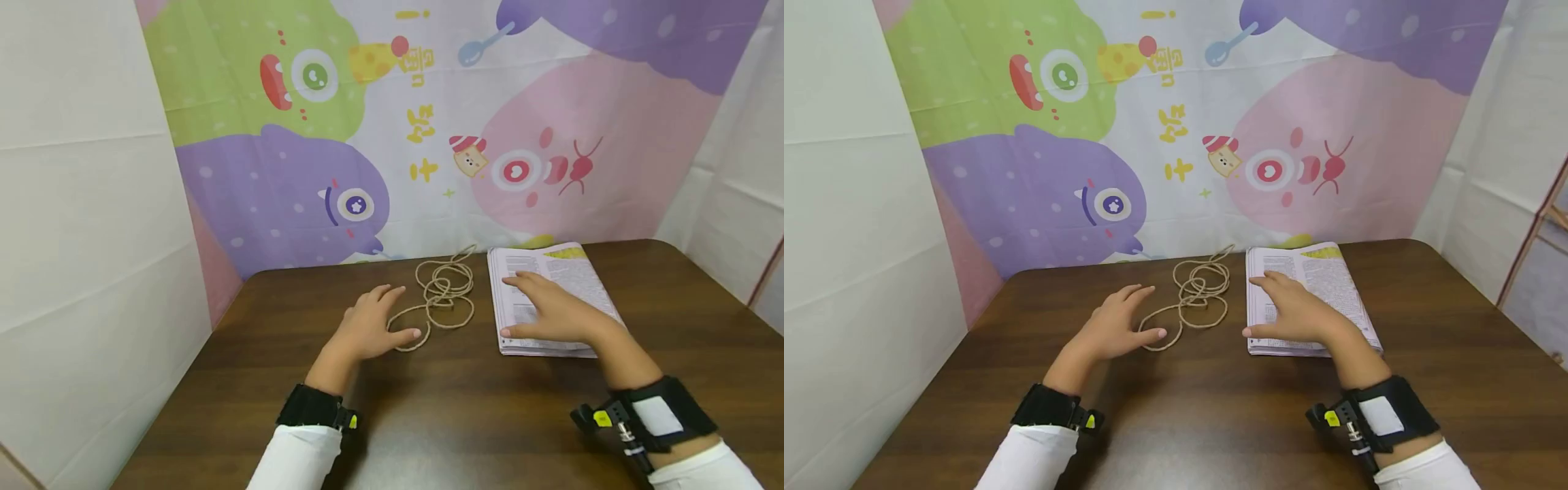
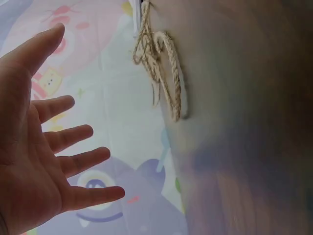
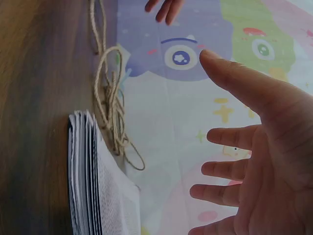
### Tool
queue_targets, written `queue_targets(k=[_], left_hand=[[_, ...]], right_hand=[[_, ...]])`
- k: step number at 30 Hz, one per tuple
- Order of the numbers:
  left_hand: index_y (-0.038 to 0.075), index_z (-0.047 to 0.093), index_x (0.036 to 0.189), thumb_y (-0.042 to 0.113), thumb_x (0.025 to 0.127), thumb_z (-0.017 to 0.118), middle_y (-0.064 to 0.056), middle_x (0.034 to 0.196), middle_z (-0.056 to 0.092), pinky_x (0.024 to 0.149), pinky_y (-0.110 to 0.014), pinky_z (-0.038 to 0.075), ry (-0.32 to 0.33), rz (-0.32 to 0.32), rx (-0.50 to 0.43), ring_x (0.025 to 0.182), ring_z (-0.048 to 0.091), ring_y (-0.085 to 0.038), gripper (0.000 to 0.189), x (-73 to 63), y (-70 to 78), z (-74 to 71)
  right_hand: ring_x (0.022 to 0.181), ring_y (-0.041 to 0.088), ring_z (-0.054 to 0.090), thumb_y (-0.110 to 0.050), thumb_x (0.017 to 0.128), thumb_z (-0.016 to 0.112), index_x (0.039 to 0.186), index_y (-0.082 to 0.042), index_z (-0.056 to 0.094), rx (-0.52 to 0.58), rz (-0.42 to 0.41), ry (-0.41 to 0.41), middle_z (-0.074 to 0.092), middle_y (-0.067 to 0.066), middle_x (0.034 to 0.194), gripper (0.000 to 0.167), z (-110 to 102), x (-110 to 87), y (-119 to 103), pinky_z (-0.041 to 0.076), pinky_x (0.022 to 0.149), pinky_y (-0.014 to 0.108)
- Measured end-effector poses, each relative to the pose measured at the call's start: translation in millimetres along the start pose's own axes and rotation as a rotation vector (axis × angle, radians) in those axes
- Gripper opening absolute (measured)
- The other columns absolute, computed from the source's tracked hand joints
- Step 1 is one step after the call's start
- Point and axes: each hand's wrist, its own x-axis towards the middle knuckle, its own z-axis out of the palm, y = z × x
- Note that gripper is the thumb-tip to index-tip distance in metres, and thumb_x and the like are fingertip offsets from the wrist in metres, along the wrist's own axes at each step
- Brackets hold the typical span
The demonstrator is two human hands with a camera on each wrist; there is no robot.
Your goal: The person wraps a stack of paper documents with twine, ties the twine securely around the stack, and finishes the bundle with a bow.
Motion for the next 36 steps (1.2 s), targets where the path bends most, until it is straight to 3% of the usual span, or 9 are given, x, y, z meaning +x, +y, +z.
queue_targets(k=[3,6,11,14,17,21,25,30,36], left_hand=[[0.016,0.041,0.149,0.058,0.084,0.068,-0.015,0.149,0.039,0.097,-0.062,0.039,-0.021,0.013,0.015,0.134,0.039,-0.038,0.082,15.9,2.5,4.9],[0.014,0.042,0.148,0.053,0.086,0.068,-0.015,0.147,0.041,0.100,-0.057,0.039,-0.059,0.038,0.007,0.133,0.040,-0.036,0.078,41.4,7.3,13.7],[0.012,0.040,0.149,0.046,0.091,0.065,-0.016,0.148,0.039,0.106,-0.046,0.037,-0.183,0.080,0.012,0.134,0.039,-0.035,0.072,86.3,19.5,34.2],[0.017,0.038,0.150,0.048,0.091,0.065,-0.014,0.151,0.035,0.106,-0.047,0.037,-0.226,0.045,0.054,0.137,0.035,-0.035,0.072,105.4,25.2,43.8],[0.022,0.038,0.151,0.050,0.090,0.065,-0.012,0.155,0.030,0.105,-0.053,0.037,-0.221,-0.029,0.069,0.141,0.028,-0.036,0.072,117.6,29.9,48.3],[0.026,0.034,0.152,0.051,0.092,0.061,-0.010,0.159,0.022,0.106,-0.061,0.031,-0.224,-0.092,0.065,0.143,0.020,-0.040,0.071,127.4,37.3,52.4],[0.027,0.038,0.151,0.049,0.094,0.060,-0.005,0.156,0.031,0.105,-0.058,0.033,-0.294,-0.085,0.099,0.140,0.029,-0.037,0.065,129.2,40.5,57.6],[0.024,0.062,0.132,0.039,0.090,0.070,0.002,0.132,0.059,0.100,-0.040,0.043,-0.327,-0.015,0.177,0.124,0.052,-0.024,0.045,127.0,39.1,60.4],[0.021,0.068,0.124,0.031,0.090,0.071,0.002,0.119,0.066,0.099,-0.035,0.043,-0.311,0.097,0.222,0.115,0.058,-0.020,0.036,117.6,32.6,59.5]], right_hand=[[0.131,0.053,0.034,-0.048,0.077,0.079,0.140,0.007,0.044,-0.006,0.004,-0.007,0.036,0.037,0.142,0.090,2,1.2,1,0.029,0.104,0.065],[0.130,0.053,0.035,-0.049,0.077,0.079,0.139,0.007,0.045,-0.017,0.014,-0.012,0.036,0.036,0.142,0.091,3,0.2,2,0.029,0.104,0.064],[0.131,0.052,0.035,-0.051,0.076,0.078,0.139,0.007,0.045,-0.023,0.041,-0.017,0.037,0.036,0.142,0.091,2,-5.3,4,0.028,0.105,0.063],[0.131,0.053,0.035,-0.051,0.077,0.078,0.139,0.007,0.045,-0.015,0.043,-0.015,0.037,0.037,0.141,0.091,1,-7.6,6,0.028,0.105,0.063],[0.131,0.053,0.035,-0.051,0.078,0.078,0.139,0.007,0.045,-0.013,0.037,-0.008,0.037,0.037,0.141,0.090,0,-7.4,9,0.028,0.105,0.063],[0.131,0.053,0.034,-0.051,0.078,0.077,0.139,0.006,0.045,-0.013,0.041,-0.008,0.037,0.038,0.141,0.090,-2,-6.7,13,0.027,0.106,0.063],[0.131,0.053,0.035,-0.049,0.077,0.079,0.138,0.007,0.046,-0.009,0.035,-0.011,0.038,0.038,0.140,0.089,-2,-6.9,13,0.027,0.106,0.063],[0.131,0.053,0.035,-0.045,0.076,0.081,0.138,0.007,0.047,-0.006,0.026,-0.020,0.038,0.037,0.140,0.088,-4,-8.2,12,0.027,0.106,0.062],[0.131,0.052,0.034,-0.043,0.075,0.082,0.137,0.007,0.047,-0.002,0.023,-0.024,0.040,0.036,0.140,0.087,-7,-10.6,11,0.027,0.106,0.063]])
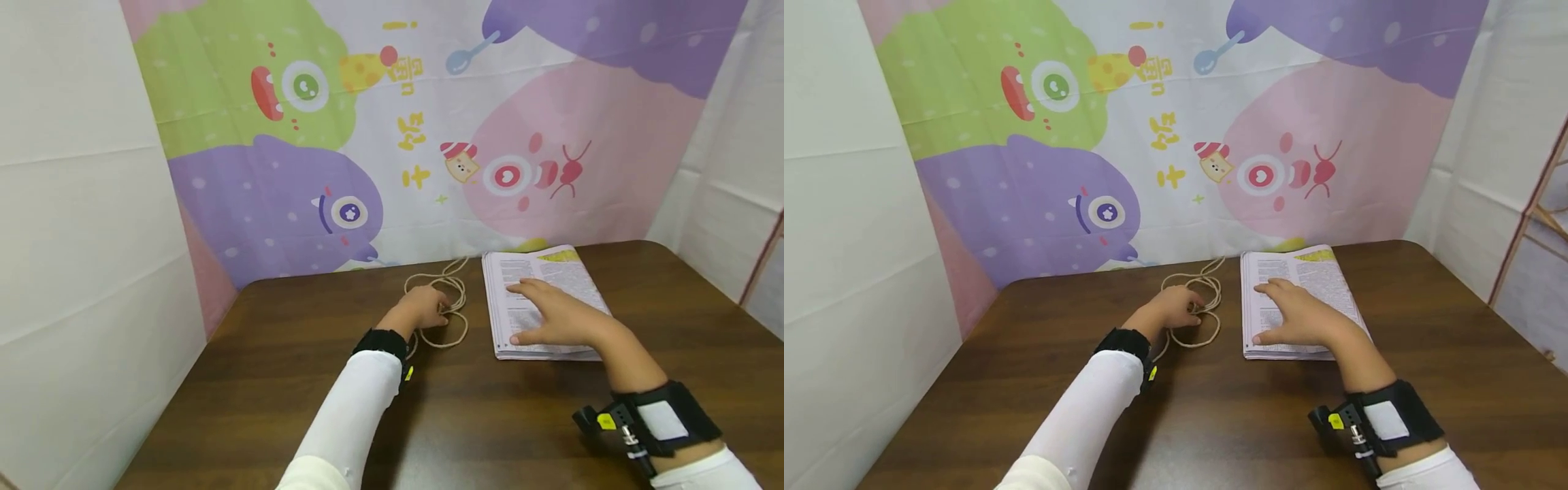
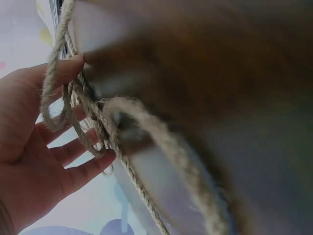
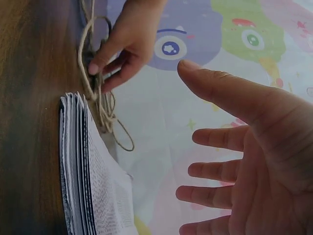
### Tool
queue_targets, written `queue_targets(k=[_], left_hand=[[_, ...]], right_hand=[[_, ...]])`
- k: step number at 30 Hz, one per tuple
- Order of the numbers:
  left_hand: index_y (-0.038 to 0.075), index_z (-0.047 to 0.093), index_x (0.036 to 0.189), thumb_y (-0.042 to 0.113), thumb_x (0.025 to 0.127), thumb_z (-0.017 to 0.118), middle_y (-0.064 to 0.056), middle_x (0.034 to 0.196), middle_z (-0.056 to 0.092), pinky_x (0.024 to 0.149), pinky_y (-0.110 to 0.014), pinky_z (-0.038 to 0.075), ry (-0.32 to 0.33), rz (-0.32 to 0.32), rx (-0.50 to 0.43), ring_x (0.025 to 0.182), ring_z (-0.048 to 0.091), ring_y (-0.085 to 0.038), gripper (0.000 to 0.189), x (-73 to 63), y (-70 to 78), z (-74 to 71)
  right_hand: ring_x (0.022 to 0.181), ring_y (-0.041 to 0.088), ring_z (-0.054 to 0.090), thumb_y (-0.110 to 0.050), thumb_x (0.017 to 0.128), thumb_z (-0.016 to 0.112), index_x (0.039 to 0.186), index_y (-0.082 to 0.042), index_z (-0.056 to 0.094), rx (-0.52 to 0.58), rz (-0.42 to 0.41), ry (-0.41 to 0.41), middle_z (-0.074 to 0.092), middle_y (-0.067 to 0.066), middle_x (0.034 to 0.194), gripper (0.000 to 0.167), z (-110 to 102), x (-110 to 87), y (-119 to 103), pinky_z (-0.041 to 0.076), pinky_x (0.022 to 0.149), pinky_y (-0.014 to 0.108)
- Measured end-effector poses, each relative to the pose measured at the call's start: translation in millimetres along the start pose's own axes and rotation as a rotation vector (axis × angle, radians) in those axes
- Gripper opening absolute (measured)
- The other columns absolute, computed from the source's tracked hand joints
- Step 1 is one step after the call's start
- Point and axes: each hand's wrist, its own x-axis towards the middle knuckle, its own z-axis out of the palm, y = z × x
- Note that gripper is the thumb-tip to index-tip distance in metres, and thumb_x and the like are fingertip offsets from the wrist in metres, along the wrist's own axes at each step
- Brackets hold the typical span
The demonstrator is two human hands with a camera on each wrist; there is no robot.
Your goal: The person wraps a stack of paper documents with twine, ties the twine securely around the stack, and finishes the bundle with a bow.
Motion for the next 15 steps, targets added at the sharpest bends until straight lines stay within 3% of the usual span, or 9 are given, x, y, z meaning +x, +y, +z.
queue_targets(k=[9,15], left_hand=[[0.018,0.069,0.122,0.026,0.089,0.073,0.000,0.120,0.066,0.098,-0.033,0.044,0.013,0.113,-0.010,0.114,0.058,-0.021,0.034,-39.5,-9.0,6.8],[0.016,0.071,0.118,0.025,0.088,0.074,0.001,0.116,0.067,0.096,-0.030,0.045,0.047,0.218,0.038,0.110,0.060,-0.018,0.031,-62.5,-5.4,6.3]], right_hand=[[0.127,0.050,0.040,-0.035,0.072,0.086,0.132,0.009,0.050,-0.021,-0.058,-0.008,0.048,0.031,0.134,0.082,7,-8.7,6,0.030,0.104,0.061],[0.125,0.049,0.043,-0.035,0.069,0.087,0.129,0.009,0.051,-0.046,-0.075,-0.016,0.051,0.029,0.130,0.083,6,-18.6,9,0.033,0.102,0.061]])
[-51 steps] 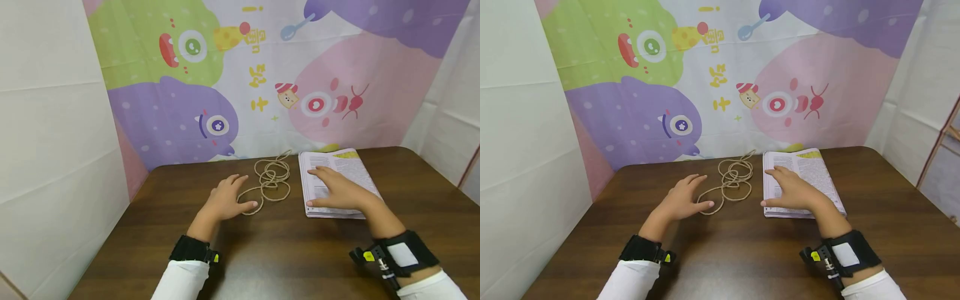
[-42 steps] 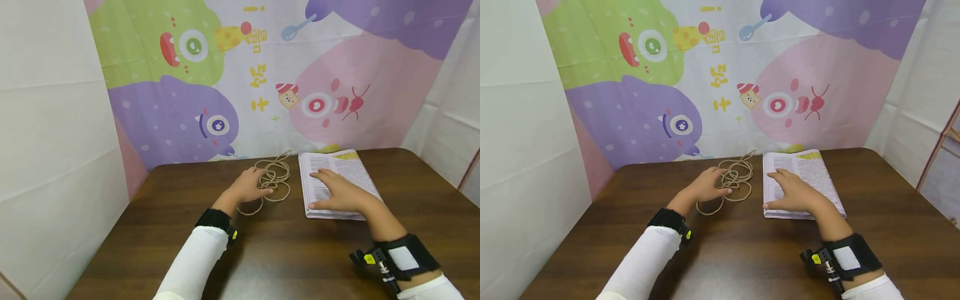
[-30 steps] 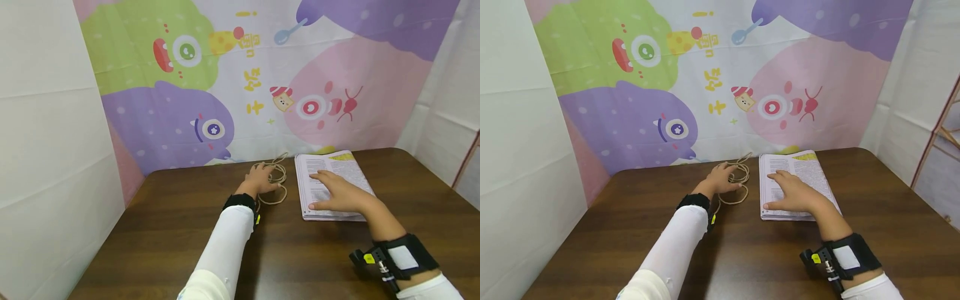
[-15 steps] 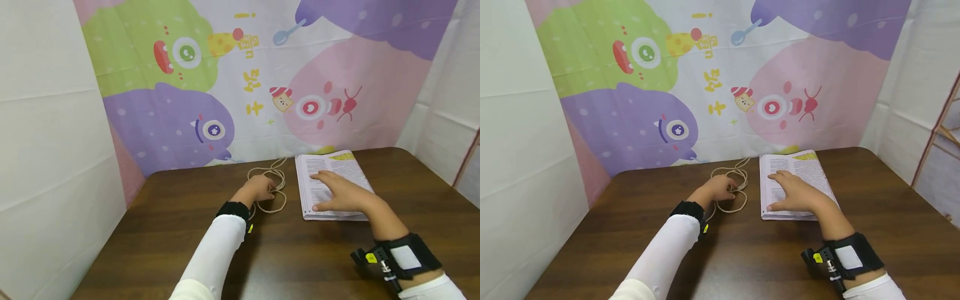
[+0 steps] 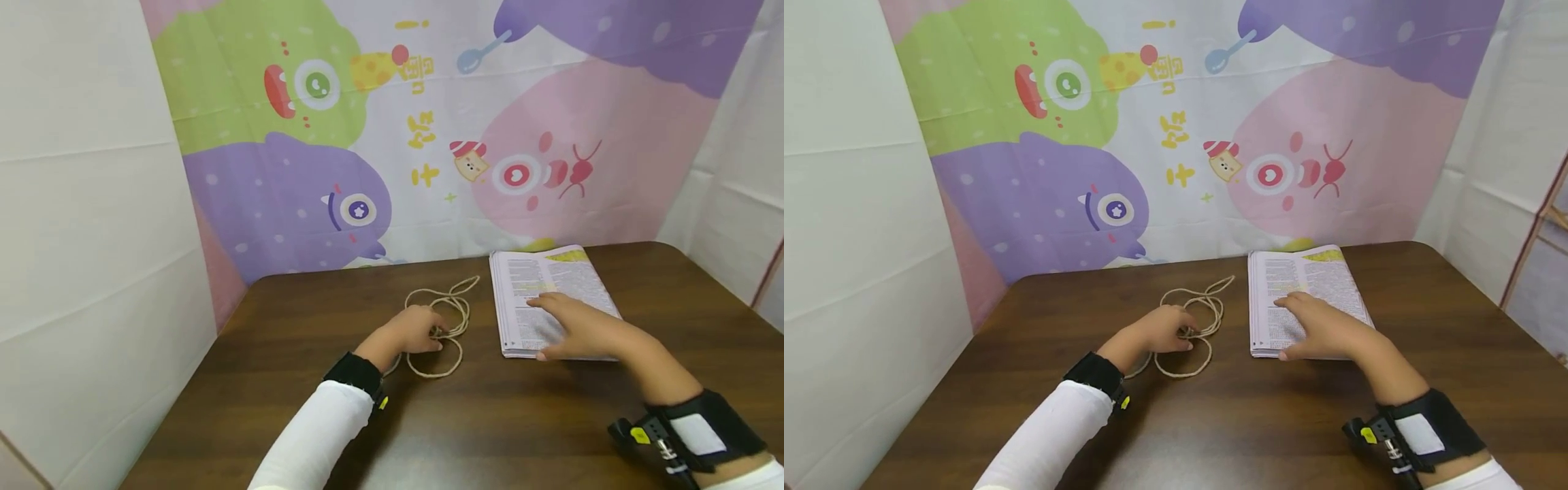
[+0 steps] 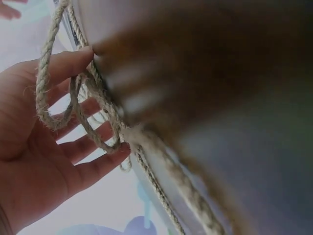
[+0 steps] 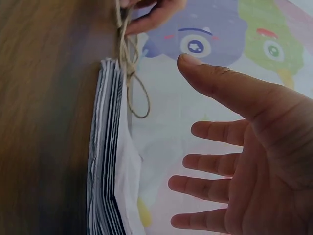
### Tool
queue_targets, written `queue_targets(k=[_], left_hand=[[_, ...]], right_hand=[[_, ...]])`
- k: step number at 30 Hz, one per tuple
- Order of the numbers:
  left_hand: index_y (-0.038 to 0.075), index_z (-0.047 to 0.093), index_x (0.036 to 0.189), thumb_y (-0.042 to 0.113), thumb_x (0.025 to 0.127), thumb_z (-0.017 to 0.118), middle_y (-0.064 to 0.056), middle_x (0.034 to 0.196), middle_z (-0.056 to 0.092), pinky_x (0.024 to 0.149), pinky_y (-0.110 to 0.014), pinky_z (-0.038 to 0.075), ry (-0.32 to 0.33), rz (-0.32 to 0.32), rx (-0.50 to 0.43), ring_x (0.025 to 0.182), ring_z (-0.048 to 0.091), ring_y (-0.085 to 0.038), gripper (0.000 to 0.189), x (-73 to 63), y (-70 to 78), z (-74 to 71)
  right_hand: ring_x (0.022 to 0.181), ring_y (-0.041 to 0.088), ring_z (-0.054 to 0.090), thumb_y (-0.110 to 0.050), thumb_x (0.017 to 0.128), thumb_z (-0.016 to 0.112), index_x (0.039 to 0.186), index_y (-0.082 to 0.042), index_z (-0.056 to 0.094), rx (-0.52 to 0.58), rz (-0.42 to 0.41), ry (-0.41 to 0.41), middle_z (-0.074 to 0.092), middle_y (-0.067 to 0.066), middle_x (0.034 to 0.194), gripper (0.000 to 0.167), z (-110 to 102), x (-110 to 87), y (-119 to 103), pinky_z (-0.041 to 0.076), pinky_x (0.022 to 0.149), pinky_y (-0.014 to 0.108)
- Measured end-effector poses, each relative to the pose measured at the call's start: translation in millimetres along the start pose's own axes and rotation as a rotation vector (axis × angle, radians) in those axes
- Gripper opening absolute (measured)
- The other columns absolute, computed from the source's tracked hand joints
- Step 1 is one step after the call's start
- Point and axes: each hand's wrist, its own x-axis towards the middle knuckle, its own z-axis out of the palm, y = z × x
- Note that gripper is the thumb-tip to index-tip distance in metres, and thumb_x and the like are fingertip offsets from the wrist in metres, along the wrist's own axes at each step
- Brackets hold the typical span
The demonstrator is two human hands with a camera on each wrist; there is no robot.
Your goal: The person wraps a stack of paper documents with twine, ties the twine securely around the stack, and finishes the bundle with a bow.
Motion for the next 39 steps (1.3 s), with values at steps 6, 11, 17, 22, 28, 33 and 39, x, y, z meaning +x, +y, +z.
queue_targets(k=[6,11,17,22,28,33,39], left_hand=[[0.014,0.071,0.113,0.024,0.085,0.076,-0.001,0.110,0.067,0.089,-0.028,0.047,0.031,0.090,0.020,0.102,0.061,-0.017,0.030,-20.7,14.5,-0.6],[0.014,0.069,0.116,0.026,0.083,0.078,-0.003,0.111,0.065,0.088,-0.030,0.047,0.010,0.114,0.028,0.101,0.061,-0.021,0.036,-38.5,26.1,-1.7],[0.019,0.063,0.128,0.040,0.085,0.075,0.000,0.116,0.061,0.092,-0.029,0.043,-0.072,0.089,0.108,0.105,0.056,-0.017,0.049,-55.8,44.8,-1.3],[0.021,0.057,0.135,0.052,0.086,0.069,0.001,0.120,0.059,0.089,-0.028,0.044,-0.123,0.069,0.182,0.105,0.054,-0.018,0.060,-65.9,67.5,-1.4],[0.022,0.054,0.137,0.060,0.084,0.066,0.000,0.121,0.060,0.091,-0.031,0.046,-0.155,0.053,0.196,0.108,0.056,-0.021,0.067,-67.7,81.1,-2.9],[0.013,0.051,0.140,0.043,0.091,0.066,-0.004,0.130,0.059,0.100,-0.029,0.041,-0.148,0.092,-0.103,0.121,0.053,-0.018,0.060,-66.8,58.5,-16.2],[0.001,0.058,0.130,0.004,0.087,0.065,-0.013,0.127,0.060,0.088,-0.032,0.049,-0.106,0.024,-0.359,0.109,0.061,-0.028,0.044,-78.1,26.4,-31.8]], right_hand=[[0.121,0.047,0.048,-0.035,0.070,0.087,0.128,0.009,0.052,-0.031,-0.002,-0.023,0.055,0.026,0.126,0.081,-2,-10.1,-1,0.035,0.100,0.060],[0.121,0.047,0.048,-0.036,0.070,0.087,0.130,0.008,0.051,-0.043,0.005,-0.056,0.055,0.025,0.128,0.082,-4,-19.2,-3,0.036,0.099,0.061],[0.121,0.044,0.049,-0.038,0.072,0.086,0.131,0.006,0.051,-0.030,0.006,-0.085,0.055,0.022,0.129,0.082,-2,-30.2,-7,0.038,0.098,0.059],[0.123,0.042,0.048,-0.037,0.072,0.085,0.132,0.004,0.051,-0.018,-0.020,-0.103,0.054,0.020,0.131,0.080,2,-35.5,-17,0.037,0.099,0.058],[0.123,0.041,0.049,-0.038,0.073,0.085,0.133,0.003,0.051,-0.015,-0.069,-0.132,0.053,0.019,0.133,0.080,8,-31.9,-33,0.038,0.099,0.058],[0.123,0.038,0.049,-0.036,0.074,0.084,0.132,0.003,0.053,-0.031,-0.108,-0.154,0.053,0.019,0.132,0.077,14,-20.5,-43,0.039,0.100,0.055],[0.112,0.026,0.057,-0.029,0.080,0.081,0.122,0.000,0.060,0.008,-0.208,-0.181,0.061,0.009,0.120,0.055,19,-1.0,-59,0.045,0.093,0.046]])
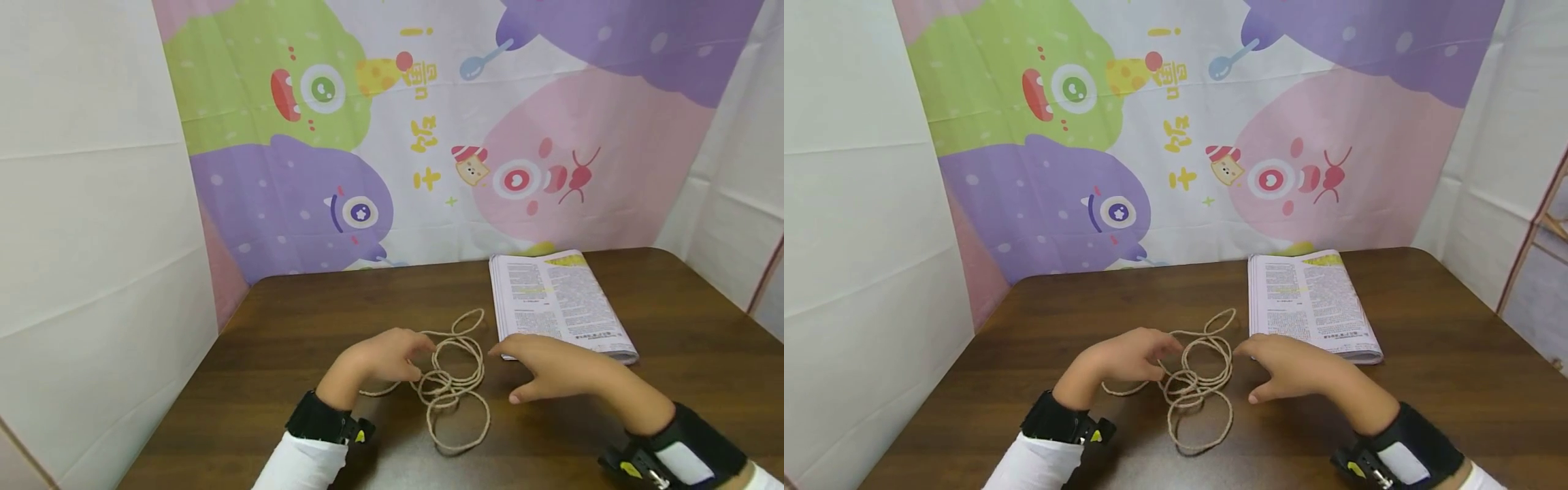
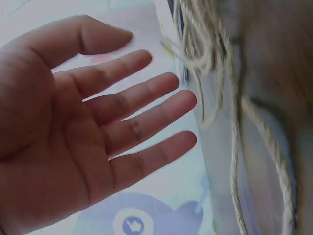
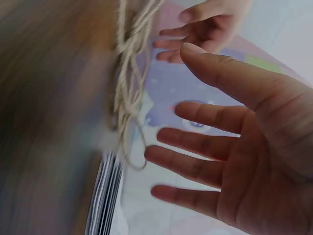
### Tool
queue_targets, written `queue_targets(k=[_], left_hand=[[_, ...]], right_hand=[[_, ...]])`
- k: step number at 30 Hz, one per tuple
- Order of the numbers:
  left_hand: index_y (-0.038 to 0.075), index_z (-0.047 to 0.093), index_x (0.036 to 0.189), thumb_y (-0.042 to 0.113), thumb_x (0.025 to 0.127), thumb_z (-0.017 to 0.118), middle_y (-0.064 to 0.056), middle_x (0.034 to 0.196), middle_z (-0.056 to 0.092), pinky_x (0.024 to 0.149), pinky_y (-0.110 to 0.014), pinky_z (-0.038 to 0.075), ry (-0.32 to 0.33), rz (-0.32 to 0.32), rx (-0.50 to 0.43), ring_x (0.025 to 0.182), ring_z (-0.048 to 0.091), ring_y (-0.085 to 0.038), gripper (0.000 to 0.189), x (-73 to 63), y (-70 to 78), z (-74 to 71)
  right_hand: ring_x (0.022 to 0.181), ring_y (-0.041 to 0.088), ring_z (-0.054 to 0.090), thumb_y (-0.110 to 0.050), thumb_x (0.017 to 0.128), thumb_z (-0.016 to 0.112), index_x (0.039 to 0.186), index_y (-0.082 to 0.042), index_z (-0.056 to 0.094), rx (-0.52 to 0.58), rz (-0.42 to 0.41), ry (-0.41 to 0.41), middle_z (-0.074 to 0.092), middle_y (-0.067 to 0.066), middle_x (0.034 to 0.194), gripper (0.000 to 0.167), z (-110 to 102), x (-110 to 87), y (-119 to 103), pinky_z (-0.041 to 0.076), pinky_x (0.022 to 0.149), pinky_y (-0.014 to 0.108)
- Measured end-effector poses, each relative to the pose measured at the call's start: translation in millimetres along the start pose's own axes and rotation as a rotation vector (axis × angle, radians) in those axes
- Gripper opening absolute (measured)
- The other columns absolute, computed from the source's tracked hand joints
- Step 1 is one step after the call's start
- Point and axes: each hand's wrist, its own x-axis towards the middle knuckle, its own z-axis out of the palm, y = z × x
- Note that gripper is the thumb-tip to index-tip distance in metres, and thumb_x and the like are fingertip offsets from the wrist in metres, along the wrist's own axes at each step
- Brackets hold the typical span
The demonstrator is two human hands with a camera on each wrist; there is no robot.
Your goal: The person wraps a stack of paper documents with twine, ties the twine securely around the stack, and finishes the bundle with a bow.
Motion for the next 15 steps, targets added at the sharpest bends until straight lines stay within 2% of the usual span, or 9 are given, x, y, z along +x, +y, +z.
queue_targets(k=[2,6,11,15], left_hand=[[0.001,0.062,0.124,0.000,0.085,0.066,-0.012,0.121,0.063,0.084,-0.033,0.050,0.014,-0.032,-0.006,0.104,0.062,-0.028,0.040,-3.8,-6.3,-0.5],[0.004,0.069,0.114,-0.001,0.083,0.068,-0.009,0.112,0.067,0.082,-0.034,0.050,0.036,-0.056,0.080,0.100,0.062,-0.026,0.032,-6.4,-19.9,2.9],[0.004,0.071,0.107,-0.001,0.083,0.069,-0.009,0.105,0.068,0.082,-0.039,0.049,0.091,-0.089,0.108,0.097,0.062,-0.027,0.025,-7.8,-35.2,5.8],[0.004,0.072,0.103,-0.008,0.078,0.069,-0.009,0.102,0.069,0.083,-0.039,0.050,0.112,-0.132,0.144,0.098,0.062,-0.026,0.028,-10.1,-47.4,9.2]], right_hand=[[0.105,0.022,0.060,-0.025,0.081,0.079,0.115,-0.003,0.064,0.016,-0.051,-0.001,0.064,0.005,0.112,0.043,2,6.7,-4,0.048,0.089,0.043],[0.095,0.015,0.061,-0.020,0.083,0.078,0.104,-0.008,0.069,0.062,-0.108,-0.023,0.064,-0.003,0.102,0.026,9,16.8,-9,0.050,0.083,0.037],[0.088,0.008,0.058,-0.018,0.082,0.078,0.103,-0.008,0.070,0.103,-0.137,-0.106,0.063,-0.005,0.103,0.024,19,22.2,-14,0.050,0.078,0.028],[0.085,0.005,0.056,-0.016,0.081,0.078,0.103,-0.010,0.072,0.099,-0.176,-0.159,0.061,-0.008,0.102,0.023,26,25.8,-17,0.048,0.075,0.023]])
